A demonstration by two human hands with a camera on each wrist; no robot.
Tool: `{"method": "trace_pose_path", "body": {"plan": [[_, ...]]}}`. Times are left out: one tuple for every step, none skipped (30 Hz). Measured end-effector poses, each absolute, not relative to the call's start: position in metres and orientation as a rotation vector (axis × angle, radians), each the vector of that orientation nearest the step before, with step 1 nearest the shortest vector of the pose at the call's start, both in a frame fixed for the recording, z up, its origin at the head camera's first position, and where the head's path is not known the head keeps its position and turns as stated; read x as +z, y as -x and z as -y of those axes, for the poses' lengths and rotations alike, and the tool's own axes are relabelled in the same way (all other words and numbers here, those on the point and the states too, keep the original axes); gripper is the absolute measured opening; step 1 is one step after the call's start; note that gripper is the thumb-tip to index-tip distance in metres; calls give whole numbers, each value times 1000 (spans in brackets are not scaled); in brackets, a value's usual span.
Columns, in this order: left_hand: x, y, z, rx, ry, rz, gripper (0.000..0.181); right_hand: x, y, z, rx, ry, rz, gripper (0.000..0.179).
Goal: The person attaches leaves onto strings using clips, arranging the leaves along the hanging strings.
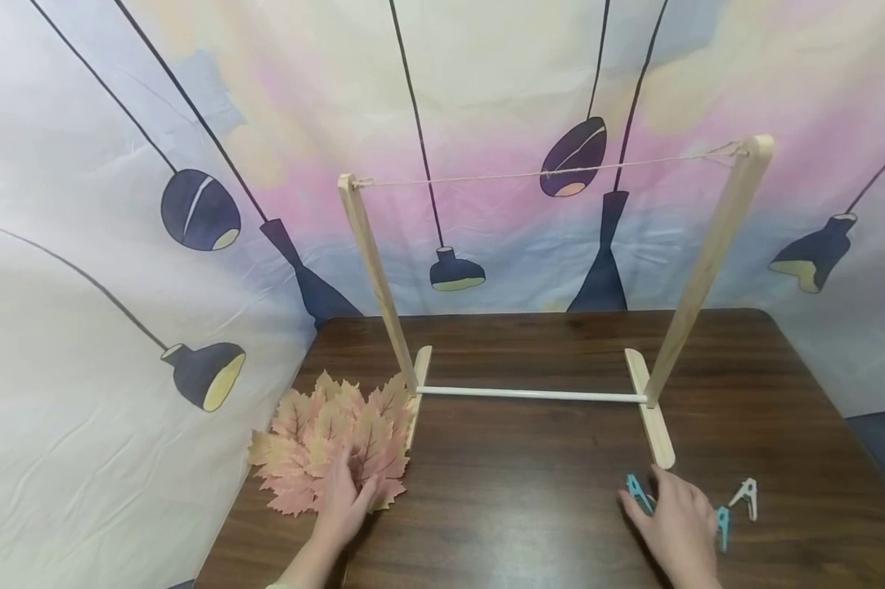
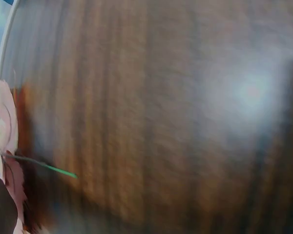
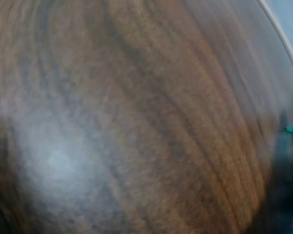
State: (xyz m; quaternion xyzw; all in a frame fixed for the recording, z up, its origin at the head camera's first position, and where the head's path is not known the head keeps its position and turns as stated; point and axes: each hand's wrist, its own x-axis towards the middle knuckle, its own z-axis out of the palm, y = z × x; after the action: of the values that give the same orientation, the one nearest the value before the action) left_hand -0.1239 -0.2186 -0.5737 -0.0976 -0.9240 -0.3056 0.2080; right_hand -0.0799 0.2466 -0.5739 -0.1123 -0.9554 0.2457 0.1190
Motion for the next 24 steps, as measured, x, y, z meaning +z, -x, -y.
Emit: {"method": "trace_pose_path", "body": {"plan": [[-575, 123, 220, -820, 273, 2558, 60, -575, 79, -247, 715, 328, 2792, 66], [-576, 122, 221, -787, 268, 2549, 61, -575, 79, -248, 713, 328, 2791, 65], [-577, 121, 222, -759, 255, 2542, 61, -576, 79, -248, 713, 332, 2795, 65], [-578, 119, 223, -734, 238, 2541, 63, -576, 78, -248, 710, 339, 2805, 66], [-578, 118, 224, -723, 217, 2542, 63, -577, 78, -248, 709, 347, 2815, 66], [-579, 117, 224, -717, 192, 2544, 64, -577, 78, -249, 707, 352, 2824, 67], [-579, 115, 225, -716, 165, 2546, 64, -577, 78, -249, 705, 356, 2832, 67], [-579, 113, 225, -716, 136, 2552, 64, -578, 78, -249, 702, 361, 2842, 68], [-580, 112, 225, -724, 112, 2557, 64, -578, 78, -248, 701, 364, 2850, 68], [-580, 110, 225, -728, 91, 2562, 64, -579, 78, -248, 697, 363, 2855, 68], [-581, 109, 225, -727, 72, 2566, 63, -580, 78, -248, 692, 363, 2861, 69], [-581, 107, 225, -732, 60, 2563, 63, -580, 78, -248, 689, 362, 2867, 69], [-582, 105, 225, -729, 46, 2565, 63, -581, 78, -248, 684, 361, 2873, 69], [-583, 103, 225, -725, 36, 2565, 61, -582, 78, -247, 682, 361, 2877, 69], [-584, 101, 225, -716, 28, 2563, 61, -582, 78, -247, 679, 358, 2880, 68], [-586, 99, 225, -707, 24, 2560, 60, -583, 78, -247, 676, 357, 2881, 67], [-587, 97, 225, -698, 17, 2556, 59, -584, 78, -247, 672, 354, 2881, 66], [-588, 95, 224, -688, 10, 2550, 58, -584, 77, -247, 669, 350, 2877, 65], [-590, 92, 224, -668, -1, 2550, 57, -585, 77, -247, 667, 346, 2871, 63], [-592, 90, 224, -654, -10, 2548, 56, -586, 77, -247, 666, 340, 2865, 62], [-593, 88, 223, -640, -20, 2547, 56, -586, 77, -247, 663, 334, 2858, 60], [-595, 86, 223, -627, -29, 2544, 56, -587, 76, -246, 663, 328, 2851, 58], [-597, 84, 223, -614, -40, 2539, 56, -587, 76, -246, 663, 323, 2846, 56], [-598, 82, 223, -601, -50, 2536, 56, -588, 76, -245, 663, 318, 2840, 54]]}}
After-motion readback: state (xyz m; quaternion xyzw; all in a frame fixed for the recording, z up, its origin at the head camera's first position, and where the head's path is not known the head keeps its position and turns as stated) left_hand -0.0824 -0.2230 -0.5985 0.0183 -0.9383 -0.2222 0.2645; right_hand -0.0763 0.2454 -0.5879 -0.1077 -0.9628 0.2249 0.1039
